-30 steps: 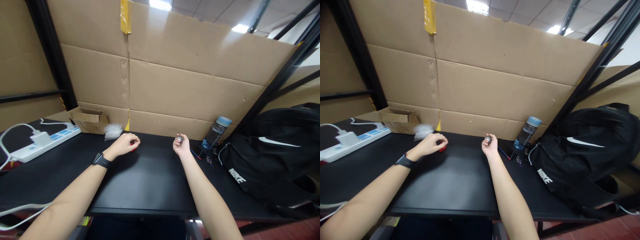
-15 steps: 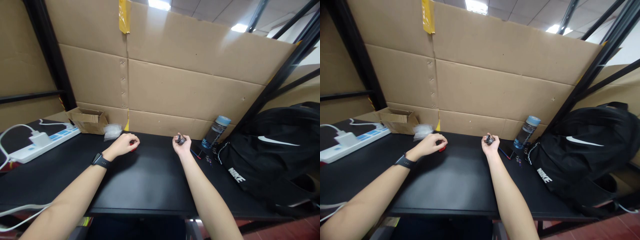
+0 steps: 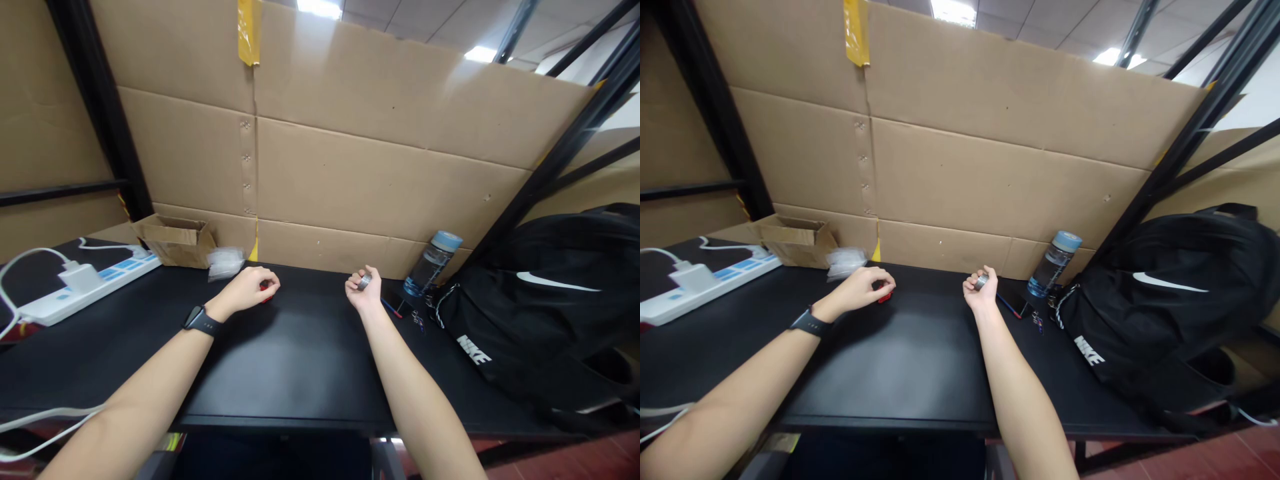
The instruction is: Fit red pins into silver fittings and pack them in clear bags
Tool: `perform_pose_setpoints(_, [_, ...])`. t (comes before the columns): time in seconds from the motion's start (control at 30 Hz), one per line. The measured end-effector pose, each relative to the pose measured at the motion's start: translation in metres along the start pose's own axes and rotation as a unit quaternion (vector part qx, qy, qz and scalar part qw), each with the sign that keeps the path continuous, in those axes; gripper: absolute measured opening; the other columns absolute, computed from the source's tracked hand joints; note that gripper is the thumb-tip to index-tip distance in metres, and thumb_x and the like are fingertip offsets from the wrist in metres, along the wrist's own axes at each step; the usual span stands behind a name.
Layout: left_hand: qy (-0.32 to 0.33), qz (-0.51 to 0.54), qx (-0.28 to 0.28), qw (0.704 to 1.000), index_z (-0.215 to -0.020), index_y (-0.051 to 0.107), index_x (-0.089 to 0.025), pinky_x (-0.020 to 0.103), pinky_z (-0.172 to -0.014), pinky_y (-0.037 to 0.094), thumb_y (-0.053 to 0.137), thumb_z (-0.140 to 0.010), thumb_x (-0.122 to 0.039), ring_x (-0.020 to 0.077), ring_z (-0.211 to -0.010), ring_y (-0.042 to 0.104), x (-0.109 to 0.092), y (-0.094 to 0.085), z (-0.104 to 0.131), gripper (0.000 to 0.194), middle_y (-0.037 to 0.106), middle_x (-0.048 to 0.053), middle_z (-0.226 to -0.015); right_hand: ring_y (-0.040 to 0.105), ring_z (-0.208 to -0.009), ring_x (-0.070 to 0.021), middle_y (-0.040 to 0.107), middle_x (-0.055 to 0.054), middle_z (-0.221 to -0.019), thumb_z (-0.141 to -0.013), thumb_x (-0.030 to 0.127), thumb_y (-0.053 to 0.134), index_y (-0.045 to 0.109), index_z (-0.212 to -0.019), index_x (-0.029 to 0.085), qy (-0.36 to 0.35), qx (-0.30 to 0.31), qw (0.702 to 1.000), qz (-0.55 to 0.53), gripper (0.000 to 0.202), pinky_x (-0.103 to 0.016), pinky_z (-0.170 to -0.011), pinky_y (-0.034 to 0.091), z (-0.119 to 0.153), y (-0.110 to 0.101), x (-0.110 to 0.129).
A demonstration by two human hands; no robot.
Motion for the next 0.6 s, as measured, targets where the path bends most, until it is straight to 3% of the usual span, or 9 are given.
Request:
perform_pose_setpoints(0.2, [-0.001,-0.004,0.004,1.0,-0.084,0.074,-0.019,0.025,-0.07,0.043,0.058,-0.087,-0.021,0.0153,-0.071,0.063,0.001,0.001,0.001,0.016,0.072,0.001,-0.078,0.051,-0.049,-0.01,0.045,0.005,-0.055,-0.081,0.025,0.054,0.041,-0.07,0.021,-0.034,-0.053,0.998,-0.022,0.017,-0.017,-0.039,0.043,-0.003,-0.007,0.003])
perform_pose_setpoints(0.33, [0.0,-0.002,0.004,1.0,-0.084,0.073,-0.019,0.025,-0.07,0.043,0.058,-0.087,-0.021,0.0151,-0.07,0.063,0.001,0.002,0.001,0.016,0.072,0.001,-0.077,0.06,-0.061,-0.0141,0.051,0.002,-0.06,-0.083,0.025,0.051,0.042,-0.073,0.022,-0.044,-0.083,0.995,-0.014,0.014,-0.024,-0.05,0.057,-0.007,-0.012,0.005])
perform_pose_setpoints(0.6, [0.001,-0.004,0.002,1.0,-0.084,0.073,-0.02,0.025,-0.07,0.043,0.058,-0.087,-0.021,0.0155,-0.07,0.063,0.002,0.001,0.0,0.016,0.072,0.001,-0.077,0.057,-0.06,-0.0146,0.05,0.004,-0.061,-0.08,0.019,0.053,0.043,-0.074,0.023,-0.059,-0.105,0.992,0.026,0.013,-0.031,-0.055,0.063,-0.017,-0.022,0.005])
Point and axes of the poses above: each hand's wrist, its own z-axis away from the middle knuckle, its own y-axis out of the palm, x = y × z, the point moved 6 cm from there along -z, towards the middle knuckle
